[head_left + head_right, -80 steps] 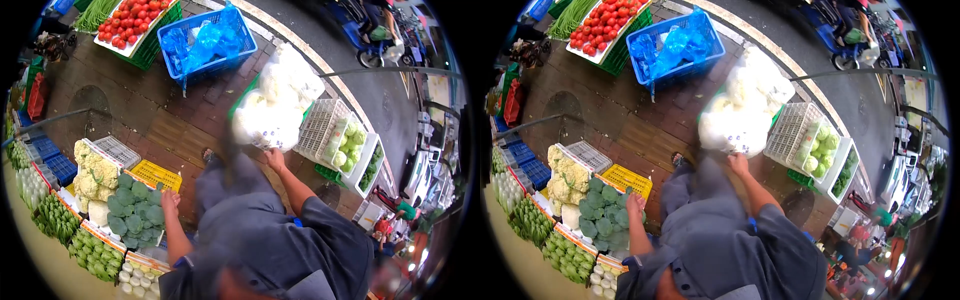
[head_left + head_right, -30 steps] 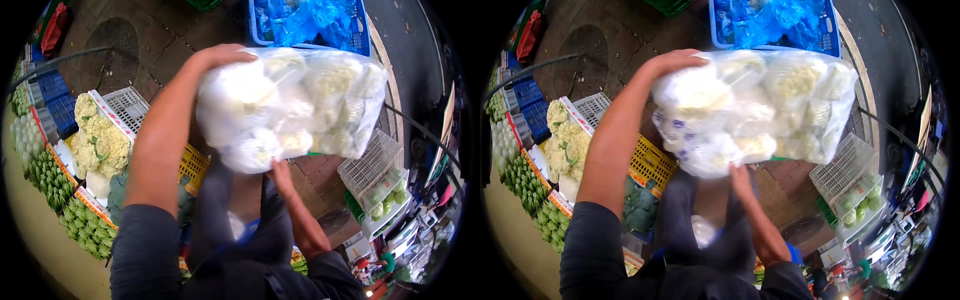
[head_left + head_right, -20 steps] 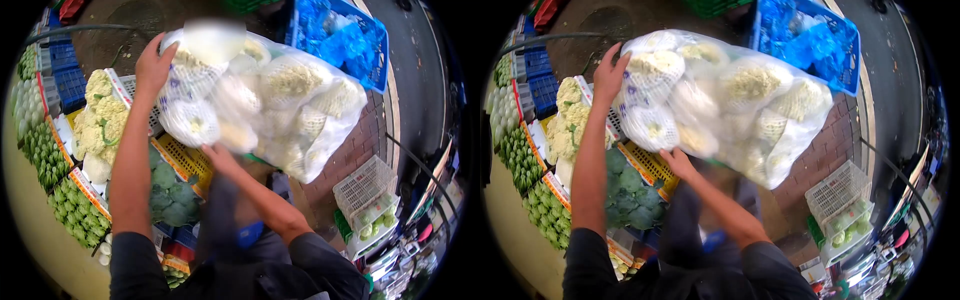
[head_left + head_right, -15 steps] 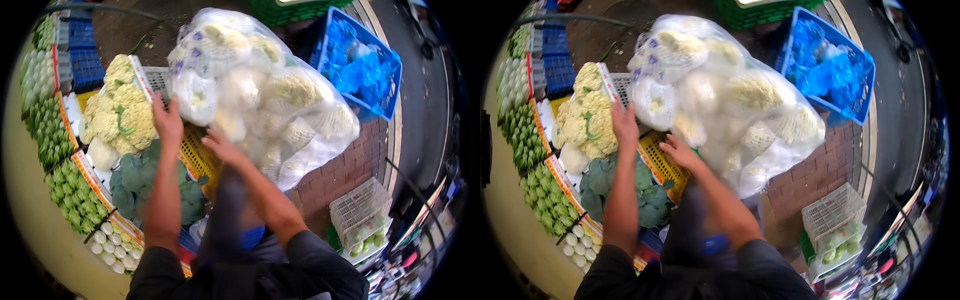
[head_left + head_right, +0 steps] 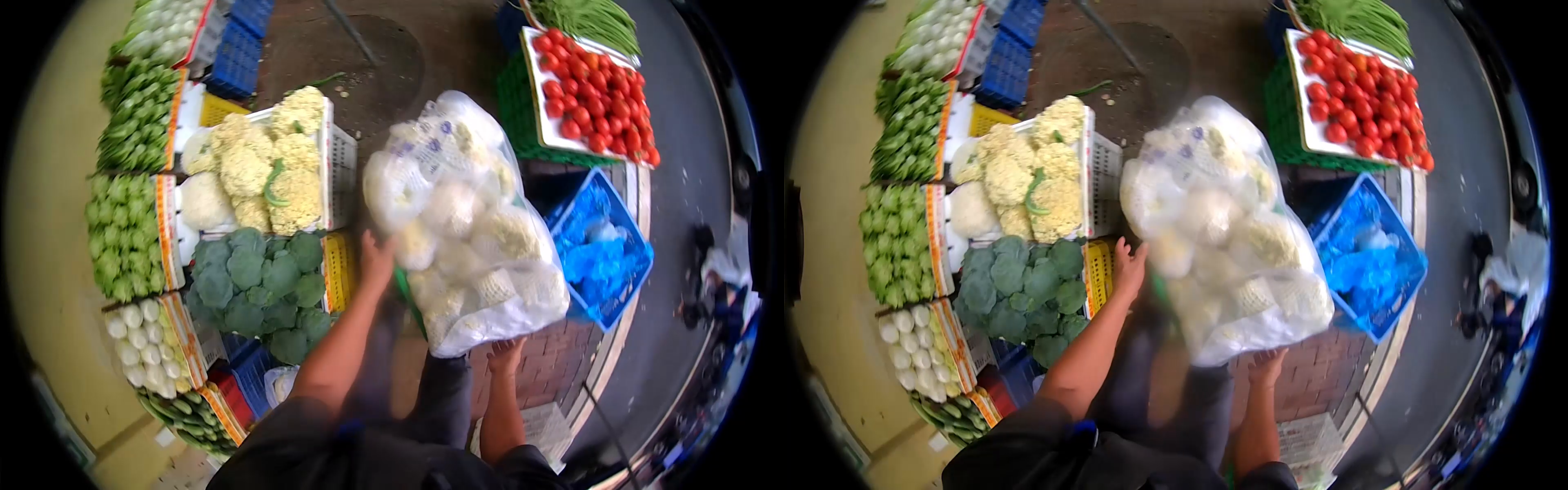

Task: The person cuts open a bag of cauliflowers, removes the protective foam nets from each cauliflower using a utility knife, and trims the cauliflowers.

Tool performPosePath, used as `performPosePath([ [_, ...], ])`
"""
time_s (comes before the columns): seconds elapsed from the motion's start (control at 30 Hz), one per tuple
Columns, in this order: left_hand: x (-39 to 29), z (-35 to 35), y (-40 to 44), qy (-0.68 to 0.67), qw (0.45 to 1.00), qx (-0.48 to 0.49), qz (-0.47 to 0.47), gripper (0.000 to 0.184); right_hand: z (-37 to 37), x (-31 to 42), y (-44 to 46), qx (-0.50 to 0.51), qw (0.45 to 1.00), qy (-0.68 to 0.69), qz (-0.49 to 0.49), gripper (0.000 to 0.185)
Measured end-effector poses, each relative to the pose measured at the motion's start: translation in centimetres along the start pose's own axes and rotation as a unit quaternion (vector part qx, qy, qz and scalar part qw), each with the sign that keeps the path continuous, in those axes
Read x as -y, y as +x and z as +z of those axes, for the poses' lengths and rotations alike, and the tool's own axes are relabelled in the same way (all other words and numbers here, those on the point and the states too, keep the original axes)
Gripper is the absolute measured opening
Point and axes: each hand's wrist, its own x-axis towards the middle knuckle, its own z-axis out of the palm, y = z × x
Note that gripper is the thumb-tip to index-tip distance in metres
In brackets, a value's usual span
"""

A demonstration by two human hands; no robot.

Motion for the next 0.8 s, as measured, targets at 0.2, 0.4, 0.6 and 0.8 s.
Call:
performPosePath([
  [0.2,-4.5,2.3,4.5,-0.017,0.991,-0.103,0.083,0.108,4.2,-0.2,1.0,0.233,0.957,0.167,0.038,0.077],
  [0.4,-3.3,5.9,7.1,0.083,0.978,-0.166,0.099,0.112,6.6,0.3,0.8,0.166,0.975,0.146,0.000,0.067],
  [0.6,-5.2,4.6,8.1,0.086,0.984,-0.141,0.062,0.103,8.8,0.1,-1.2,0.095,0.989,0.111,0.005,0.070],
  [0.8,-7.4,3.4,12.2,0.072,0.987,-0.119,0.081,0.097,11.6,-1.2,-1.2,0.117,0.987,0.109,0.016,0.056],
])
